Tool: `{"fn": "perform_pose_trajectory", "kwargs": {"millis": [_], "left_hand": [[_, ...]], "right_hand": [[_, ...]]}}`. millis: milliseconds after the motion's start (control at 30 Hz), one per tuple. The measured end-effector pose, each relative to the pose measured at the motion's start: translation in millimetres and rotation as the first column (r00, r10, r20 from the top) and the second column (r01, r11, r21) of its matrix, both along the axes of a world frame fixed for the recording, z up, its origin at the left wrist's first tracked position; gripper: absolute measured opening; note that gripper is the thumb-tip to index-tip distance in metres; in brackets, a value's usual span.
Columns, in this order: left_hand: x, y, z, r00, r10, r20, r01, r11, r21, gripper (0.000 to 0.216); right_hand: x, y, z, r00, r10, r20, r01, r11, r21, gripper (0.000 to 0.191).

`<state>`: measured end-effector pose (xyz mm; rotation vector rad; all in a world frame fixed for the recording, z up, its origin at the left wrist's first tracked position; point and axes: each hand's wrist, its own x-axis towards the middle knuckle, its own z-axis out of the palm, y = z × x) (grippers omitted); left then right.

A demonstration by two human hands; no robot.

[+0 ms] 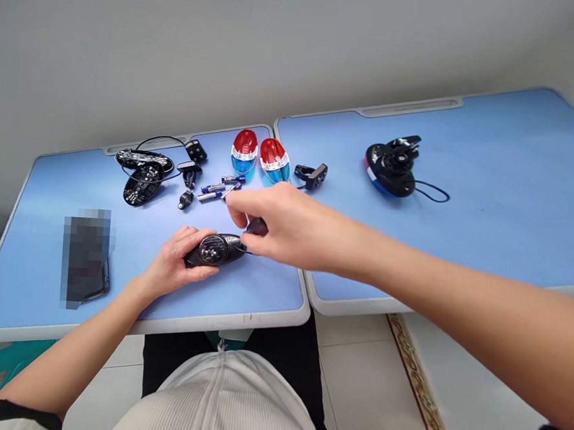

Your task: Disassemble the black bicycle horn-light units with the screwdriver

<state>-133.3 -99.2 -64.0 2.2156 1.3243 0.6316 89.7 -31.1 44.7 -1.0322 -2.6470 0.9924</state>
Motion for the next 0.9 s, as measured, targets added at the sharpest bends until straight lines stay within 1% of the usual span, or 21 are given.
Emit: {"fn": "perform_pose_trajectory", "kwargs": {"millis": [100, 167, 200, 267, 367, 433, 500, 567, 667, 733, 833, 900], "left_hand": [[-1, 0, -2.0, 1.0, -0.005, 0.013, 0.005, 1.0, -0.007, 0.048], [-1, 1, -3.5, 1.0, -0.008, 0.019, 0.008, 1.0, 0.0, 0.046], [-1, 1, -4.1, 1.0, -0.01, 0.022, 0.009, 1.0, 0.007, 0.046], [-2, 0, -5.1, 1.0, -0.009, 0.028, 0.009, 1.0, 0.016, 0.045], [-2, 0, -4.9, 0.999, 0.016, 0.04, -0.016, 1.0, -0.002, 0.046], [-1, 0, -4.2, 0.998, 0.039, 0.053, -0.037, 0.999, -0.035, 0.048], [-1, 0, -3.8, 0.996, 0.051, 0.074, -0.045, 0.996, -0.07, 0.051], [-1, 0, -4.3, 0.994, 0.049, 0.095, -0.04, 0.995, -0.095, 0.056], [-3, 1, -6.4, 0.99, 0.051, 0.128, -0.037, 0.993, -0.111, 0.058], [-4, 1, -8.1, 0.986, 0.051, 0.161, -0.034, 0.993, -0.109, 0.055], [-6, 0, -11.1, 0.98, 0.029, 0.195, -0.005, 0.993, -0.121, 0.052], [-7, 0, -13.3, 0.979, 0.018, 0.204, 0.008, 0.992, -0.126, 0.056]], "right_hand": [[3, 2, 4.4, 0.996, 0.084, -0.009, -0.084, 0.996, -0.024, 0.014], [7, 6, 9.3, 0.997, 0.072, -0.028, -0.073, 0.997, -0.034, 0.014], [10, 8, 11.8, 0.998, 0.036, -0.044, -0.038, 0.999, -0.034, 0.014], [15, 13, 15.8, 0.995, -0.077, -0.065, 0.076, 0.997, -0.021, 0.013], [18, 16, 18.7, 0.967, -0.244, -0.079, 0.241, 0.969, -0.044, 0.012], [13, 14, 19.7, 0.939, -0.321, -0.124, 0.312, 0.946, -0.085, 0.011], [2, 9, 21.4, 0.912, -0.366, -0.186, 0.351, 0.93, -0.108, 0.01], [-13, 1, 23.6, 0.913, -0.349, -0.21, 0.331, 0.936, -0.117, 0.01], [-38, -14, 24.6, 0.959, -0.23, -0.163, 0.21, 0.969, -0.133, 0.009], [-52, -23, 21.8, 0.98, -0.158, -0.118, 0.14, 0.979, -0.147, 0.011], [-66, -34, 14.1, 0.99, -0.121, -0.076, 0.11, 0.983, -0.144, 0.011], [-71, -37, 9.4, 0.99, -0.128, -0.06, 0.12, 0.986, -0.117, 0.011]]}}
